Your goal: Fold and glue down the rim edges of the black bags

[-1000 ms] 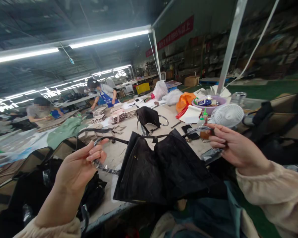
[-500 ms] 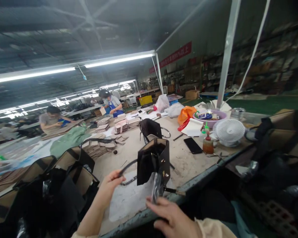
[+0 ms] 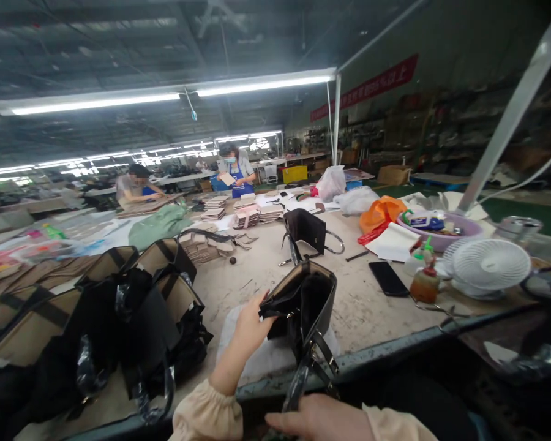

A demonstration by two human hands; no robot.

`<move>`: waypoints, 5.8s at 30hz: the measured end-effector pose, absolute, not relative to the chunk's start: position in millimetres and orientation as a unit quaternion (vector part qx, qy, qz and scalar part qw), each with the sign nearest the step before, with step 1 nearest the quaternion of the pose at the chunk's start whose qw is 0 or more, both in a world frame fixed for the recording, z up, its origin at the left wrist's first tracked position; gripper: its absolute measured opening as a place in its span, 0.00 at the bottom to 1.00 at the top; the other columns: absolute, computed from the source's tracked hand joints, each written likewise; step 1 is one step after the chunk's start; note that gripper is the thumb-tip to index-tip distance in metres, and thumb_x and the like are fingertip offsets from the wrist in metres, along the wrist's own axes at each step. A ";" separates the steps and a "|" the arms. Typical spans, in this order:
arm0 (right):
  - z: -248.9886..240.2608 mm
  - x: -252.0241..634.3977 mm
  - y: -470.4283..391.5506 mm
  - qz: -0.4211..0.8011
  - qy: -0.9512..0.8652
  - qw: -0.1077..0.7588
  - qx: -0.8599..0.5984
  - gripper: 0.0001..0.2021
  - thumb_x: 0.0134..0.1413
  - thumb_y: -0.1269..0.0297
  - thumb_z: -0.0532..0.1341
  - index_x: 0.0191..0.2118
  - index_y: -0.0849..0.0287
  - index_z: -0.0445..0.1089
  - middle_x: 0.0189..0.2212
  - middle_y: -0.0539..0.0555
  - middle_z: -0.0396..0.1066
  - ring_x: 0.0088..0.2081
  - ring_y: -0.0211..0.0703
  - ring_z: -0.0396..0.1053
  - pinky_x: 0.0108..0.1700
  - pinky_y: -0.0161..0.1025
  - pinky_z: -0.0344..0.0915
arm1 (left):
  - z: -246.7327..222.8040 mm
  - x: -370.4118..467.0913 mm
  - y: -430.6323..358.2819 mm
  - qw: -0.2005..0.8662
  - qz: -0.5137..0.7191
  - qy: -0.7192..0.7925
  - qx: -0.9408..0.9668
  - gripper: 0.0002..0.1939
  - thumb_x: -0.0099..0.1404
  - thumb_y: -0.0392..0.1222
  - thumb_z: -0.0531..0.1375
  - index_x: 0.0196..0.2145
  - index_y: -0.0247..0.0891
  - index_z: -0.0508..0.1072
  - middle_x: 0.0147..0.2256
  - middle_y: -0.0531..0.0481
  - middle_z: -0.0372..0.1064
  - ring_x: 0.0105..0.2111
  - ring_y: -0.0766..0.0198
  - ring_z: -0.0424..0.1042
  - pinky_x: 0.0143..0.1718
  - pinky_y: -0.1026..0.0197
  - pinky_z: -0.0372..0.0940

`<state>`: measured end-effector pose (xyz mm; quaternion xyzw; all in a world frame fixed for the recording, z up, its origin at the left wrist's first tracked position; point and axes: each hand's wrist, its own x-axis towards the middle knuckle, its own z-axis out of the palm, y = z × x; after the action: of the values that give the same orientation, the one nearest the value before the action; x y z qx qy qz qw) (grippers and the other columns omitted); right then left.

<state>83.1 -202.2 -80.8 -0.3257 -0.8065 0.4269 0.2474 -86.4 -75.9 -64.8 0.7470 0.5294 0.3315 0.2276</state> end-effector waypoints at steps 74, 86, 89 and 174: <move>-4.3 97.4 -71.3 0.045 -0.874 0.272 -0.400 0.10 0.60 0.64 0.55 0.41 0.57 0.74 0.38 0.55 0.70 0.38 0.39 0.67 0.42 0.36 0.65 | -78.8 -79.9 -76.6 0.270 0.283 0.504 0.770 0.11 0.57 0.37 0.56 0.38 0.40 0.74 0.34 0.50 0.75 0.33 0.61 0.72 0.32 0.64 0.61; 3.8 85.0 -63.8 0.046 -0.897 0.142 -0.417 0.11 0.61 0.65 0.54 0.32 0.57 0.74 0.32 0.52 0.68 0.35 0.37 0.67 0.40 0.35 0.62 | -80.0 -77.2 -80.1 0.257 0.264 0.518 0.772 0.14 0.53 0.31 0.54 0.37 0.38 0.74 0.33 0.49 0.75 0.34 0.61 0.71 0.35 0.63 0.61; 3.6 87.7 -63.7 0.021 -0.902 0.137 -0.409 0.11 0.60 0.69 0.53 0.34 0.57 0.73 0.32 0.52 0.68 0.34 0.38 0.66 0.39 0.35 0.62 | -78.2 -77.0 -79.9 0.259 0.262 0.522 0.770 0.12 0.54 0.33 0.54 0.35 0.38 0.74 0.32 0.49 0.75 0.32 0.61 0.71 0.34 0.64 0.61; -15.2 108.9 -75.1 0.016 -0.862 0.143 -0.487 0.10 0.62 0.63 0.51 0.34 0.58 0.67 0.33 0.52 0.68 0.36 0.41 0.66 0.39 0.37 0.59 | -66.6 -58.0 -90.6 0.300 0.411 0.522 0.685 0.11 0.58 0.43 0.61 0.39 0.39 0.77 0.36 0.51 0.77 0.36 0.61 0.74 0.41 0.62 0.67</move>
<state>108.9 -75.1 -15.2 -0.4868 -0.8615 0.0160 0.1432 -58.0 -90.6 -66.6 0.6847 0.5219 0.4110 0.2999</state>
